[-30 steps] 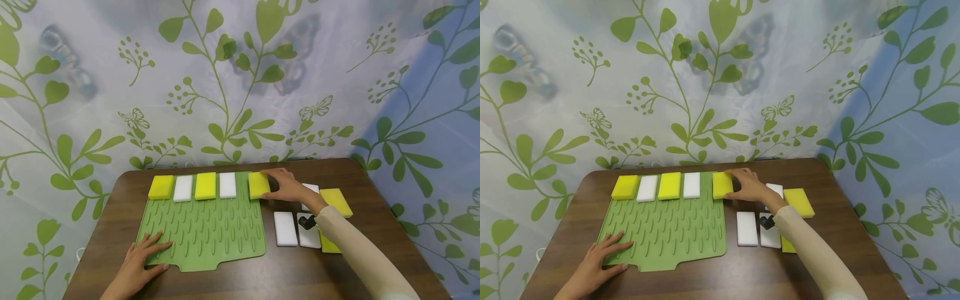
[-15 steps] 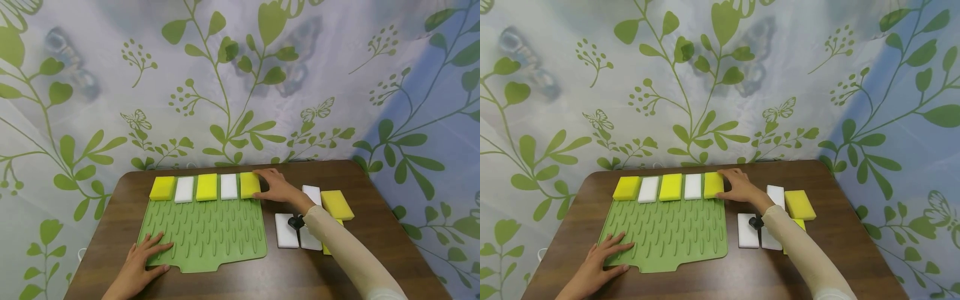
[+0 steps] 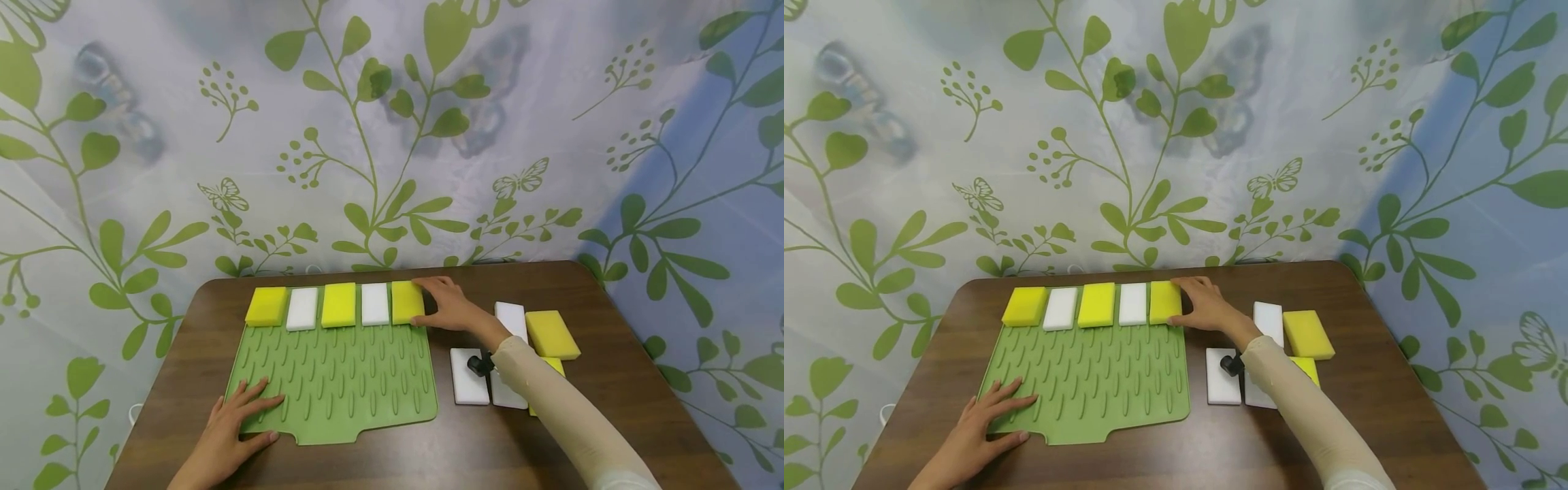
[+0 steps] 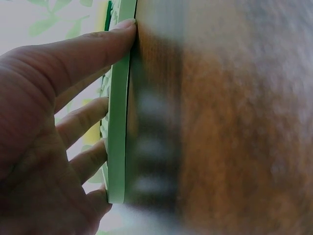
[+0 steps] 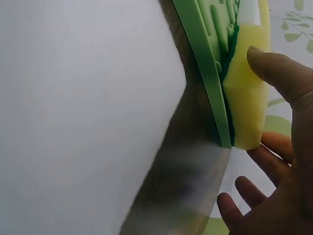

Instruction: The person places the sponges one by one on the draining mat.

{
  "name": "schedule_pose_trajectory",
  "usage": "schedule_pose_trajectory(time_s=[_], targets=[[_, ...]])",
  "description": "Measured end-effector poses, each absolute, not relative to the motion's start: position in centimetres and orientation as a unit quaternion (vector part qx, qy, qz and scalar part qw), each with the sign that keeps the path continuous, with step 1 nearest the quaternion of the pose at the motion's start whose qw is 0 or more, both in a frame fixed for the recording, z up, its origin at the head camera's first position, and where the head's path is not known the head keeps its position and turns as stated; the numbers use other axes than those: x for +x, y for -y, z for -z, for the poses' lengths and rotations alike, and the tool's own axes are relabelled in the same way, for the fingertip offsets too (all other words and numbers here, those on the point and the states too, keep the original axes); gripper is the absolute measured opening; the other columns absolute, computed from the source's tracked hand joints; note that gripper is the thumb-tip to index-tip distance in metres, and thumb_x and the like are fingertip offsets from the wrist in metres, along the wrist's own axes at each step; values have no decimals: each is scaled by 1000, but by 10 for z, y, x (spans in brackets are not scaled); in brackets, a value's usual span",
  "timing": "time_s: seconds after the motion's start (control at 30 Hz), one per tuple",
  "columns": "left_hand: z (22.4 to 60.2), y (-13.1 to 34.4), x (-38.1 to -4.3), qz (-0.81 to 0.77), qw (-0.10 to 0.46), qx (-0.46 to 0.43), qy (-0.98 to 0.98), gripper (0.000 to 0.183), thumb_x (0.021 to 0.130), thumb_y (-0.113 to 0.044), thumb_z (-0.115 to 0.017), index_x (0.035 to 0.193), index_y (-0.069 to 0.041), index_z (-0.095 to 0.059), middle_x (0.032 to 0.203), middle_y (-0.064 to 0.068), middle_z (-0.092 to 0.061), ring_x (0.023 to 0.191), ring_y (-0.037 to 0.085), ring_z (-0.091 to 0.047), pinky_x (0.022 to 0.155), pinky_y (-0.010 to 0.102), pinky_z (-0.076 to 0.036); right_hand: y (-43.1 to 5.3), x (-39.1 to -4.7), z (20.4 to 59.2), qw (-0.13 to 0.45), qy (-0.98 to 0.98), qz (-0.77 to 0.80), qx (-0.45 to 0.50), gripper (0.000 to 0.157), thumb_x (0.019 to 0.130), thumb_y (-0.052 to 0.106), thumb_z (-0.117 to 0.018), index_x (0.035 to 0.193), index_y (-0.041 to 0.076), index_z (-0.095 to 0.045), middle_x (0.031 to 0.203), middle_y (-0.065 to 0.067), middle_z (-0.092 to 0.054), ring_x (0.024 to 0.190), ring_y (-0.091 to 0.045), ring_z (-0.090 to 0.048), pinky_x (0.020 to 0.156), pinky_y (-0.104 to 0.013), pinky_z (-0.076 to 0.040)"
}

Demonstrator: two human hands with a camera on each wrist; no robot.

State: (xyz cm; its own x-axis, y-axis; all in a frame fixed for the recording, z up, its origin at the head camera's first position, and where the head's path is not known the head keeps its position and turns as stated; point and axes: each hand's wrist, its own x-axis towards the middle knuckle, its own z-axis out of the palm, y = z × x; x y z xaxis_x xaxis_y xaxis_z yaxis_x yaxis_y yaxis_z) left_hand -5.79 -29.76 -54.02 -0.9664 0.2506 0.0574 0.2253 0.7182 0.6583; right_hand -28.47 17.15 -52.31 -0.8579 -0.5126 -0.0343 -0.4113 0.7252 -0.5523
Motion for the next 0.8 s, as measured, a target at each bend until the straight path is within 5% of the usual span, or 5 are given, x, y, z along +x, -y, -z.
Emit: schedule_pose_trajectory(time_s=[0.8], targets=[[539,293,-51,-324,-4,121,-938,57,84,-35,-91,138,-35,-73,163,19,-55,152,64,-34,108,92,-17,-197,-255,506,116,-916,298,-243,102,88,51,-88,170,21,-35,176,-9,-34,164,-44,-24,125,-76,-29]])
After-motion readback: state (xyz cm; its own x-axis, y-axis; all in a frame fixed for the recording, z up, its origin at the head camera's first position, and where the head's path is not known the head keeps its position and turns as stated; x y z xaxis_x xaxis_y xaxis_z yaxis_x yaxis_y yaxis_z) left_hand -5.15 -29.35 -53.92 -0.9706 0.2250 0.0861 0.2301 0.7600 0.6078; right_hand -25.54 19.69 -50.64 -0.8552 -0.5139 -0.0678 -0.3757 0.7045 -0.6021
